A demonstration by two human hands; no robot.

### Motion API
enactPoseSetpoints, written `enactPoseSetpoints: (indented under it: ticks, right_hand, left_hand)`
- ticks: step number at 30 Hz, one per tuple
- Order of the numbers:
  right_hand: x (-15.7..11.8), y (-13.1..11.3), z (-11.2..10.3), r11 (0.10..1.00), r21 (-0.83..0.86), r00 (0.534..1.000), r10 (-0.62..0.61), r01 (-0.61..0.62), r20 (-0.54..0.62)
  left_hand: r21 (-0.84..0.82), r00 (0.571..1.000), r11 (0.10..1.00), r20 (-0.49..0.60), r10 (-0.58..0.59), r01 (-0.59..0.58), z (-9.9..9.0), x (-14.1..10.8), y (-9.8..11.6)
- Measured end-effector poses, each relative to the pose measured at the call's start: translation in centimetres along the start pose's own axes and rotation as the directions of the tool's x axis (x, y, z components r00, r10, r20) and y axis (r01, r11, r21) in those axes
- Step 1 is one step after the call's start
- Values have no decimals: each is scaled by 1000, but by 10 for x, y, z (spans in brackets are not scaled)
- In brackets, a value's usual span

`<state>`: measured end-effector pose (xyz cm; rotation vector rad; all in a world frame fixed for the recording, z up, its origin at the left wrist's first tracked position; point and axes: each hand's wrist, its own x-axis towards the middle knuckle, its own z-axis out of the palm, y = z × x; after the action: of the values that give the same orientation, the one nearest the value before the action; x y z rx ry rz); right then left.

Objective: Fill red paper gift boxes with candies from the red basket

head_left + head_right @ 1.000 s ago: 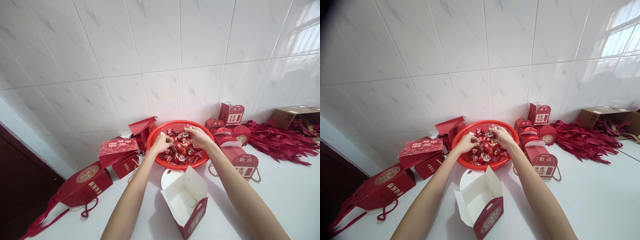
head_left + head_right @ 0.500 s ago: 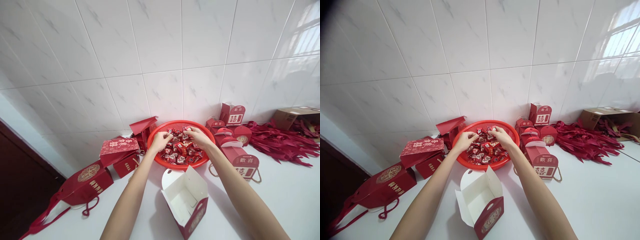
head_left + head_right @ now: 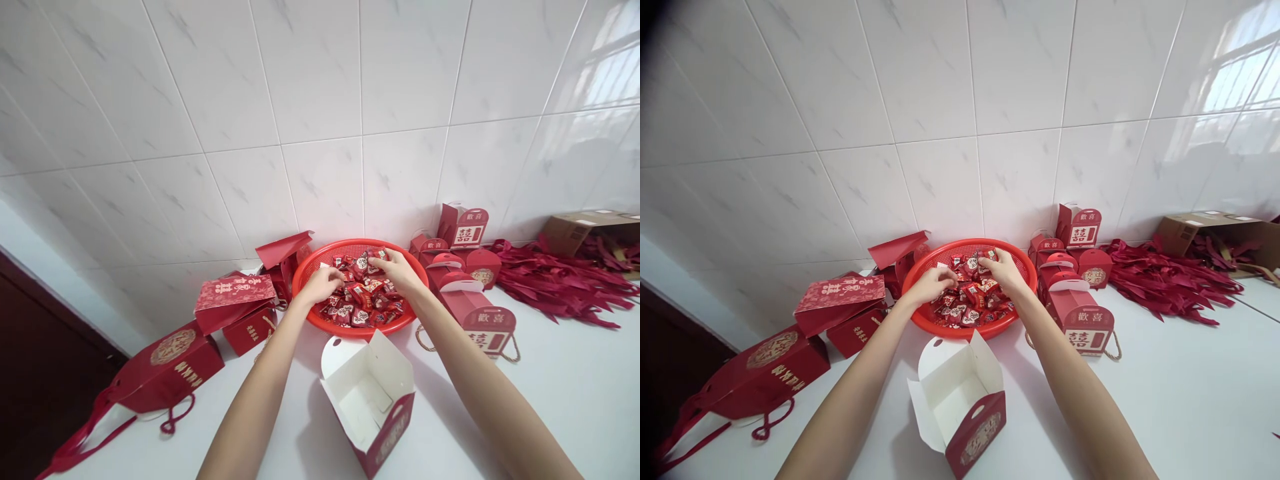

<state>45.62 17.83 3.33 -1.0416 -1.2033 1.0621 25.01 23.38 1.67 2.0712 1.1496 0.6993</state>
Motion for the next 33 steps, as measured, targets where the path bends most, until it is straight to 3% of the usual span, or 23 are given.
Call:
enactPoseSetpoints:
  ticks: [5, 10, 14, 20, 23, 28, 31, 33]
  right_hand:
    - [1, 3, -1, 999, -37, 1000, -12, 12, -17]
    - [-3, 0, 1, 997, -72, 1000, -15, 14, -17]
    - [-6, -4, 3, 996, -86, 1000, -29, 29, 4]
    - [-15, -22, 7, 996, -57, 996, -65, 69, 58]
    - [-26, -43, 10, 992, -62, 988, -103, 111, 117]
    - [-61, -88, 11, 970, -148, 956, -154, 195, 250]
    - [-89, -111, 10, 914, -269, 907, -192, 304, 374]
    - [-106, -121, 9, 836, -364, 855, -215, 411, 472]
  left_hand:
    - [238, 972, 965, 182, -150, 105, 4, 4, -17]
    - [374, 968, 921, 175, -180, 104, 6, 7, -22]
    - [376, 973, 920, 151, -175, 107, 4, 4, -17]
    - [143, 988, 985, 99, -116, 101, 0, -7, 2]
    - [-59, 999, 998, 21, -25, 26, -3, -12, 16]
    - [-301, 992, 947, -99, 83, -109, -11, -30, 40]
    - [-438, 991, 889, -32, 133, -134, -15, -58, 55]
    - [-512, 983, 856, 108, 146, -71, -19, -82, 66]
